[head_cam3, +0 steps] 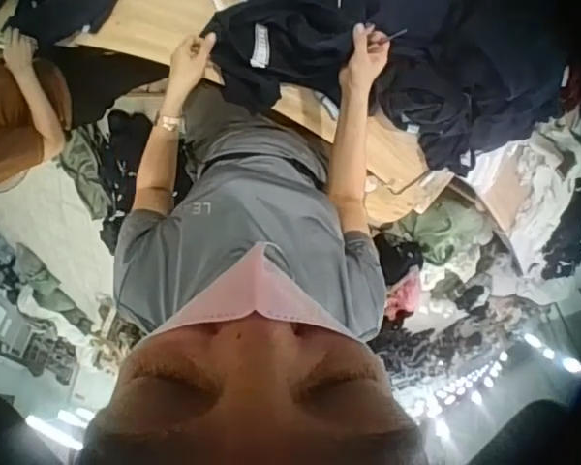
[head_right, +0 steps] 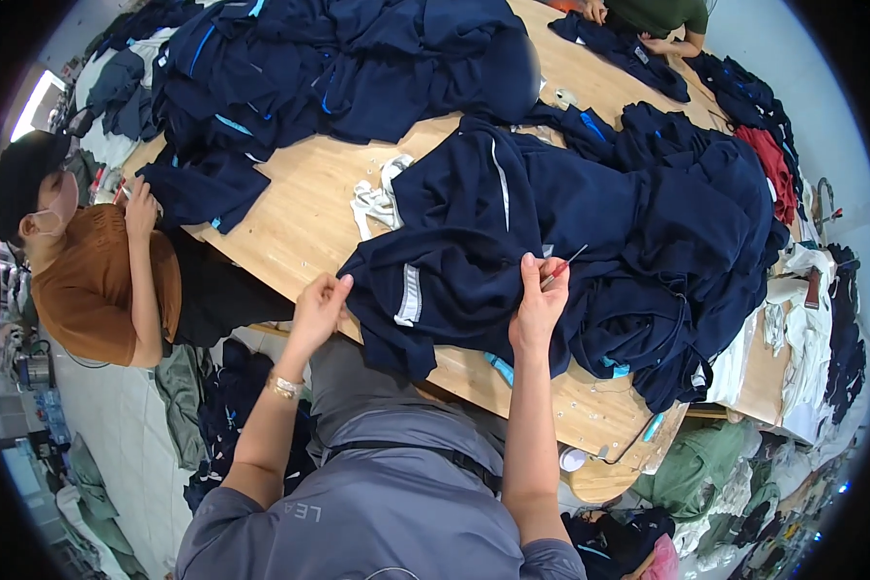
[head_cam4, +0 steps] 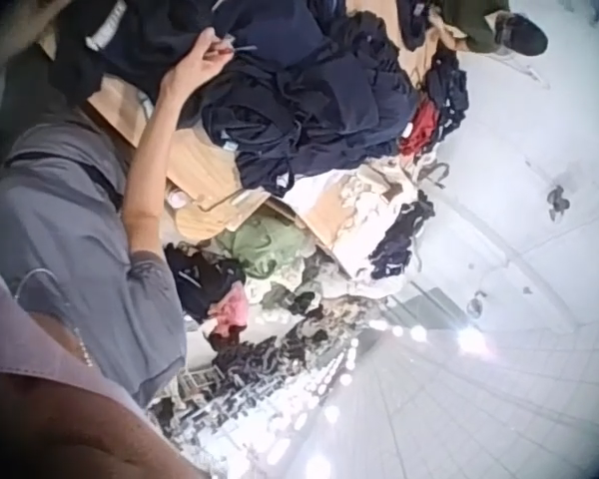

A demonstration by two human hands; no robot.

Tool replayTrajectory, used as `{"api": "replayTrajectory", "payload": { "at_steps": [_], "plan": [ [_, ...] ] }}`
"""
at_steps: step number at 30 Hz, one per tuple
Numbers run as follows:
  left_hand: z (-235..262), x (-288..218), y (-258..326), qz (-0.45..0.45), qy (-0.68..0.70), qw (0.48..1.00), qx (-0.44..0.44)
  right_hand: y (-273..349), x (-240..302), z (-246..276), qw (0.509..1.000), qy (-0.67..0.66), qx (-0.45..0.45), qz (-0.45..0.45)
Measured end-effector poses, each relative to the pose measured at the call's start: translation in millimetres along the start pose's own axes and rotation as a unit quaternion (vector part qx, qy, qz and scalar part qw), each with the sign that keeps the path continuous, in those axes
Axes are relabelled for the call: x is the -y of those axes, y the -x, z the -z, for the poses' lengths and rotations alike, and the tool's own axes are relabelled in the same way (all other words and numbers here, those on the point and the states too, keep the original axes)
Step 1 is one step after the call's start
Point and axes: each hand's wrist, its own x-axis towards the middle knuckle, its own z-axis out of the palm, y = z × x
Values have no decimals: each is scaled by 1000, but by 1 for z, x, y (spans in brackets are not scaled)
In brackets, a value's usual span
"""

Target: Trimming loose threads from navy blue jackets or pants using a pair of small thread snips.

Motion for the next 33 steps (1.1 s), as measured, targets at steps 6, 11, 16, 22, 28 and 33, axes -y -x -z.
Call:
{"api": "replayTrajectory", "payload": {
  "at_steps": [6,11,16,22,28,33],
  "plan": [
    [-31,-14,19,109,39,991,69,14,8,-10,1000,17,3,-15],
    [-46,-12,7,2,-37,994,107,22,16,-10,1000,7,11,-15],
    [-35,-24,9,61,461,859,214,18,19,2,1000,-28,-4,3],
    [-27,-31,12,39,537,806,247,22,14,-3,1000,-13,-15,-1],
    [-22,-35,12,19,553,798,237,37,10,-20,998,37,44,-5],
    [-11,-16,-1,7,552,813,183,72,7,-37,974,125,182,-42]
  ]
}}
